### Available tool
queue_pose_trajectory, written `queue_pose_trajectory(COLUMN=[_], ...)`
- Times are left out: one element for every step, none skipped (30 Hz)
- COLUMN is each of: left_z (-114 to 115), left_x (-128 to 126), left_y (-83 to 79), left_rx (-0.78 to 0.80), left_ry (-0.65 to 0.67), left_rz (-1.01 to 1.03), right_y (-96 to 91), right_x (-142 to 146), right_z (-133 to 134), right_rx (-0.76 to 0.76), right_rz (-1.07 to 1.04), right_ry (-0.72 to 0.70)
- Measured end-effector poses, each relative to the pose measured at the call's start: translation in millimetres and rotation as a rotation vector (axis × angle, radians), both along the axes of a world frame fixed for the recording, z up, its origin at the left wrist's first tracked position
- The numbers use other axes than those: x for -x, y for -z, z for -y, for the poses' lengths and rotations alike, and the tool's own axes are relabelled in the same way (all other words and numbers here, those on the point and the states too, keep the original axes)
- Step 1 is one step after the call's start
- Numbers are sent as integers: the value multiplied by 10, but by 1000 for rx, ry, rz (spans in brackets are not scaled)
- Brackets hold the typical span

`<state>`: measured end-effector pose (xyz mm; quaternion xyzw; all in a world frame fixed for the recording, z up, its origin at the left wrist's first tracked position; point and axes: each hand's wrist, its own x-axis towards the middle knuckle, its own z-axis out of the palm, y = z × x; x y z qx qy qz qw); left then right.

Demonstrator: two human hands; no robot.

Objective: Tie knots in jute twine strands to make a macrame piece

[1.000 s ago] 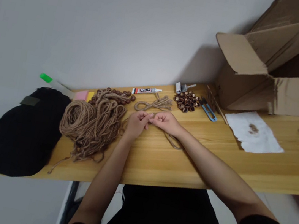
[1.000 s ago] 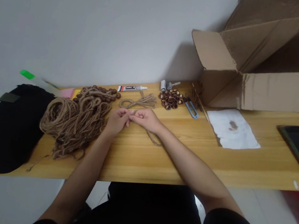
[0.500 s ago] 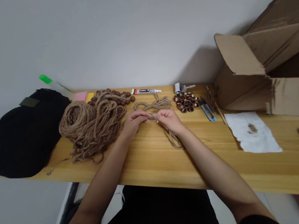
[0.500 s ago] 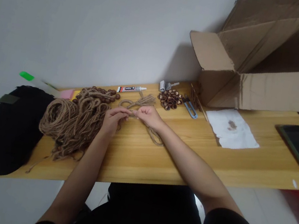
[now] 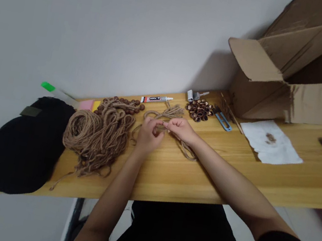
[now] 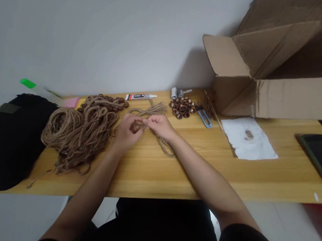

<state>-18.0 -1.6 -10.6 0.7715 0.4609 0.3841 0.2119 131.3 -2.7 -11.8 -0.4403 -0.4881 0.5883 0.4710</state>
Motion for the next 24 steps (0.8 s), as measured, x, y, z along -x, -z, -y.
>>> queue_pose_trajectory(left_z=[6, 8, 8, 4, -2, -9, -17, -24, -30, -35, -39, -41, -42, -40, -38, -35, -33, -32, -34, -40, -49, -62, -76, -91], left_x=[0, 3, 9, 19, 31, 44, 57, 69, 79, 87, 93, 96, 97, 96, 94, 91, 89, 88, 90, 95, 104, 116, 130, 146], left_y=[-6, -10, -12, -15, -18, -21, -26, -30, -35, -39, -43, -47, -52, -56, -62, -68, -76, -83, -89, -95, -98, -99, -98, -96], left_rx=[-20, -38, -57, -75, -93, -109, -121, -129, -134, -135, -133, -127, -119, -110, -101, -91, -80, -66, -47, -24, 4, 32, 59, 83], left_ry=[-33, -66, -98, -125, -148, -165, -185, -212, -245, -283, -323, -360, -393, -418, -440, -461, -480, -498, -515, -533, -553, -572, -589, -603], left_rz=[-27, -51, -73, -90, -106, -123, -141, -161, -182, -200, -214, -224, -231, -238, -247, -258, -273, -290, -309, -327, -343, -353, -356, -354], right_y=[1, 1, 0, -1, -4, -8, -13, -18, -24, -28, -32, -35, -37, -38, -38, -38, -38, -38, -37, -36, -35, -34, -32, -30], right_x=[-1, -1, 0, 0, 2, 3, 5, 7, 9, 12, 14, 16, 18, 20, 21, 20, 19, 16, 12, 8, 3, -1, -4, -7], right_z=[1, 2, 3, 5, 6, 8, 10, 11, 12, 14, 14, 15, 16, 16, 17, 17, 18, 18, 18, 17, 16, 15, 14, 13], right_rx=[3, 10, 18, 24, 30, 34, 38, 41, 43, 44, 44, 42, 41, 42, 43, 46, 50, 53, 57, 59, 61, 62, 62, 63], right_rz=[2, 4, 6, 6, 4, 2, -2, -5, -10, -16, -21, -25, -28, -29, -29, -27, -25, -22, -20, -17, -16, -15, -15, -14], right_ry=[2, 3, 5, 8, 12, 17, 22, 25, 28, 30, 32, 33, 35, 35, 35, 34, 34, 34, 33, 30, 29, 27, 27, 28])
